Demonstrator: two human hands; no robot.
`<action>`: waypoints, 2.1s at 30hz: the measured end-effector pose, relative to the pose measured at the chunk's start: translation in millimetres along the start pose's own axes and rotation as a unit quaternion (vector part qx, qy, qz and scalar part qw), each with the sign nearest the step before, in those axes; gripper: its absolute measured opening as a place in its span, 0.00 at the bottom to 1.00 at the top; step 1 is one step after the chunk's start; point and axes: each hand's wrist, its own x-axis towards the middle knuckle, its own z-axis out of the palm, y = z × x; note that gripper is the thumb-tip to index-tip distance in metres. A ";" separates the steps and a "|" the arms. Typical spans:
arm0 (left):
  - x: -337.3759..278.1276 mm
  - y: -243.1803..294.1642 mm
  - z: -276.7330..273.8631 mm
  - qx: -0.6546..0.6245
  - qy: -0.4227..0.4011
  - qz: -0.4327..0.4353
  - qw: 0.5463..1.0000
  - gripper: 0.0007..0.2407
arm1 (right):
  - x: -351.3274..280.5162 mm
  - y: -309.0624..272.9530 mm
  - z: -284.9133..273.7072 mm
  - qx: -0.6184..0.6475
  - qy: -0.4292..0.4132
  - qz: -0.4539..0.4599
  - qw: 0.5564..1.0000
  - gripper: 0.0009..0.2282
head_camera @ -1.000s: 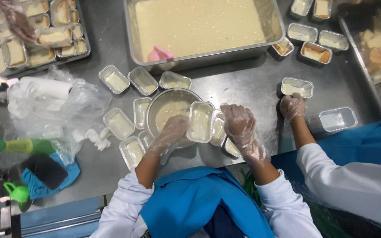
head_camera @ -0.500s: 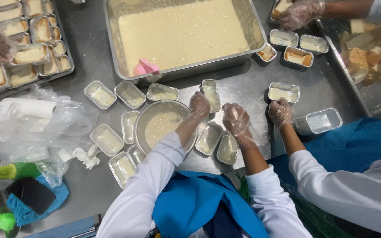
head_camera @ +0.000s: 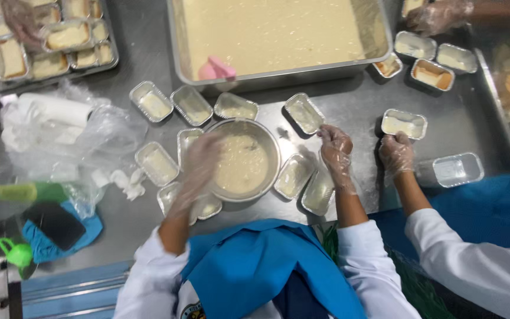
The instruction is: The person uses a spoon to scoop batter from a metal bowl into several small rectangular foil tins, while another person places slices of bread into the tins.
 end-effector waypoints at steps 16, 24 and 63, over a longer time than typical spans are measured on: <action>-200.0 -234.0 -149.8 0.518 0.080 -0.086 0.847 0.13 | -43.6 -46.7 168.8 -0.166 -0.029 -0.472 0.865 0.11; -134.1 -109.4 -174.8 0.403 0.346 -0.156 0.833 0.18 | -49.2 -52.2 122.4 -0.140 -0.255 -0.246 0.924 0.07; 102.9 -151.8 -124.2 0.369 0.091 -0.191 0.905 0.14 | 75.6 -5.0 96.2 -0.424 -0.112 -0.423 0.793 0.16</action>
